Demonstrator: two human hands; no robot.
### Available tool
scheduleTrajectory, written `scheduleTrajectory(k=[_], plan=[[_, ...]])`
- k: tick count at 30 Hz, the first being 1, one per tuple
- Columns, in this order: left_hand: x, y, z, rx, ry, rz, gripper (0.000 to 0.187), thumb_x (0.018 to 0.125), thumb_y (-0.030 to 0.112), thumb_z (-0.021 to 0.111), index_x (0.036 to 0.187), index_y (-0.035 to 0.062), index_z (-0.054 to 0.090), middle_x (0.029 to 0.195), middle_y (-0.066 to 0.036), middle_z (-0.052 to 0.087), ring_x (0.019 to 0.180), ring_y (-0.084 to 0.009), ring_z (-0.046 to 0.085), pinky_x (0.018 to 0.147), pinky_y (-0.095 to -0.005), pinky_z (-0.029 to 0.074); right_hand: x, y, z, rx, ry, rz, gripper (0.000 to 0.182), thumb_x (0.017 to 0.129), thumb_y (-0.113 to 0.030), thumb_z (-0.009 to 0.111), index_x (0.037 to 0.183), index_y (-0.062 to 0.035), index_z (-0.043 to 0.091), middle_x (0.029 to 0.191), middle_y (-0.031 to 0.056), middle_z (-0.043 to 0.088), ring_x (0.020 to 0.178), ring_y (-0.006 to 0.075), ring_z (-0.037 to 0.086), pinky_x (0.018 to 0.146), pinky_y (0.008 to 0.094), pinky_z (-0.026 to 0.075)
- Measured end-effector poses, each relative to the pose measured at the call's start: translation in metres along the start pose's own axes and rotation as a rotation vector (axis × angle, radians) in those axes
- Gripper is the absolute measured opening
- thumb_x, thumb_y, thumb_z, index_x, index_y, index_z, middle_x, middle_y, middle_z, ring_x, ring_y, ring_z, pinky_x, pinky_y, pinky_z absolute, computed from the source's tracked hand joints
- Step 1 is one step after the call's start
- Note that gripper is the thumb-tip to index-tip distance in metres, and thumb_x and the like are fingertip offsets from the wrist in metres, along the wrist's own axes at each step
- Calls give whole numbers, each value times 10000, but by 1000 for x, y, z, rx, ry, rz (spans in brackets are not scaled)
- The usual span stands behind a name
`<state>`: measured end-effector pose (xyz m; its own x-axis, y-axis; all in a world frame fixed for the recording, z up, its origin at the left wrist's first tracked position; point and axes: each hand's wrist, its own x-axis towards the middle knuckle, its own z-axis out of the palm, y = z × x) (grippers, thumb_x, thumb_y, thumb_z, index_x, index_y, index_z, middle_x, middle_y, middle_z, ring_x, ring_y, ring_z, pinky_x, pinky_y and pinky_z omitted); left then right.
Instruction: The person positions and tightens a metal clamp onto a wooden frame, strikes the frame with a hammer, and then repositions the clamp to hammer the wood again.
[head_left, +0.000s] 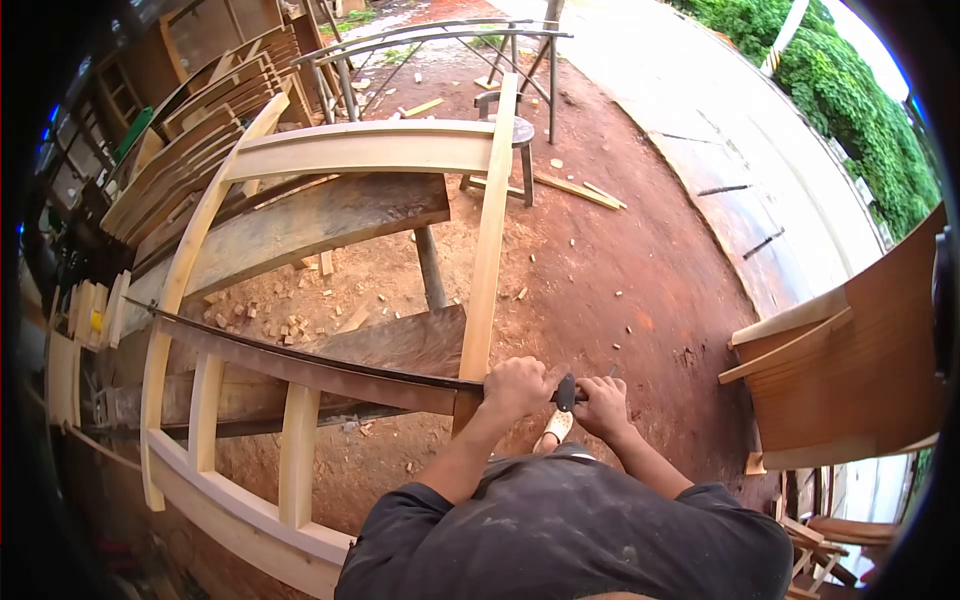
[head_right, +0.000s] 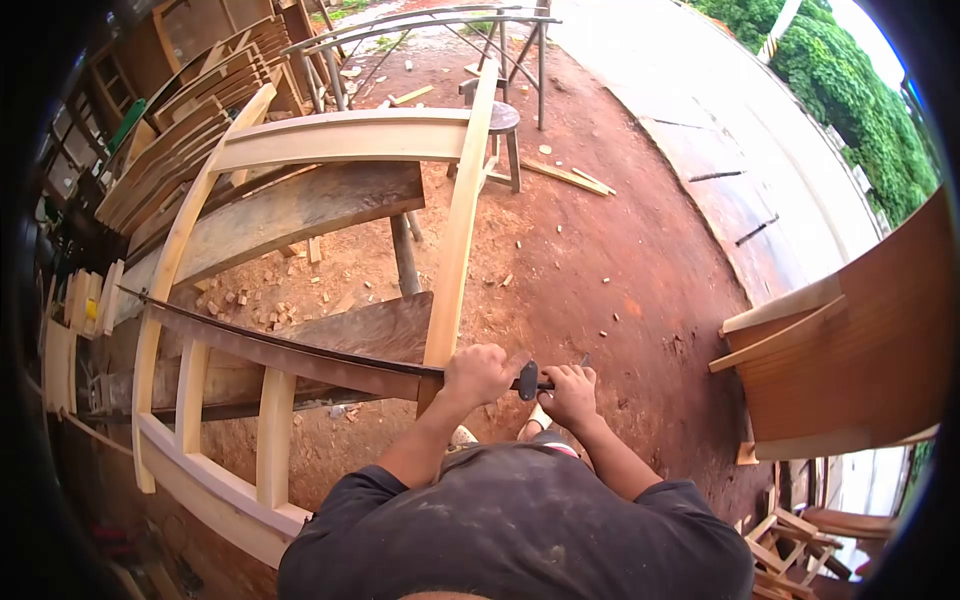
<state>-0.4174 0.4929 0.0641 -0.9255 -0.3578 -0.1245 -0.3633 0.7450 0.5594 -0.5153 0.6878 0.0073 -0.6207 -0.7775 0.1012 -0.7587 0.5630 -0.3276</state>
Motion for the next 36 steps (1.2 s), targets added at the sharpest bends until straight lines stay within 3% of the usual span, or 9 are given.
scheduleTrajectory(k=[4, 6, 8, 12, 16, 27, 31, 32, 36], plan=[[3, -8, 16, -4, 66, 67, 678, 956, 625, 396, 796, 51, 719, 854, -178, 698, 868, -372, 685, 777, -481, 537, -1, -21, -6, 13, -20, -86, 376, 815, -410, 703, 1019, -100, 642, 937, 101, 681, 960, 300, 638, 904, 511, 389], [0, -9, 11, -5, 20, 167, 655, 961, 606, 390, 842, 66, 742, 840, -168, 708, 808, -366, 697, 728, -500, 543, 6, -23, -8, 137, -93, -87, 335, 819, -395, 726, 861, -74, 636, 820, 140, 668, 819, 359, 651, 750, 497, 461], [-5, 3, -21, -46, -109, -9, 611, 972, 559, 392, 905, 78, 761, 863, -147, 725, 787, -338, 712, 683, -496, 551, 13, -22, -5, 200, -111, -75, 362, 830, -395, 733, 775, -51, 636, 724, 174, 648, 692, 418, 633, 605, 493, 485], [1, 2, -15, 8, -144, -54, 567, 982, 506, 393, 948, 82, 767, 885, -124, 738, 834, -305, 721, 720, -459, 558, 26, -25, -14, 37, -392, 59, 449, 850, -498, 686, 926, -56, 683, 854, 210, 694, 831, 418, 675, 708, 495, 520], [4, 1, -9, 35, -224, -27, 509, 988, 416, 385, 934, 88, 770, 887, -108, 743, 866, -286, 719, 774, -429, 553, 25, -23, -10, -43, -413, 12, 492, 864, -545, 651, 900, -55, 682, 819, 219, 687, 808, 437, 664, 668, 506, 506], [1, -5, -3, 97, -138, 84, 460, 966, 377, 429, 840, 93, 766, 839, -109, 739, 812, -280, 722, 726, -426, 562, 16, -27, -2, 53, -75, -161, 318, 794, -365, 768, 809, -71, 648, 741, 143, 649, 719, 358, 649, 630, 458, 500], [0, 1, -13, 57, -175, 20, 455, 953, 398, 454, 828, 85, 760, 820, -117, 733, 807, -285, 720, 723, -436, 565, 16, -24, -9, 47, -125, -129, 301, 796, -335, 767, 825, -59, 651, 758, 149, 652, 731, 355, 652, 650, 445, 508], [0, 4, -18, 93, -227, -15, 425, 954, 381, 446, 923, 115, 777, 888, -93, 750, 879, -258, 727, 762, -400, 559, 18, -21, -11, 153, -206, -66, 281, 806, -319, 751, 843, -57, 657, 772, 149, 658, 734, 353, 649, 661, 438, 511], [1, -2, -6, 40, -147, 5, 449, 946, 402, 466, 835, 81, 760, 810, -123, 729, 808, -288, 720, 735, -436, 565, 25, -20, -33, 608, -368, 35, 220, 825, -269, 714, 909, -68, 683, 812, 136, 671, 756, 353, 644, 698, 421, 517]])
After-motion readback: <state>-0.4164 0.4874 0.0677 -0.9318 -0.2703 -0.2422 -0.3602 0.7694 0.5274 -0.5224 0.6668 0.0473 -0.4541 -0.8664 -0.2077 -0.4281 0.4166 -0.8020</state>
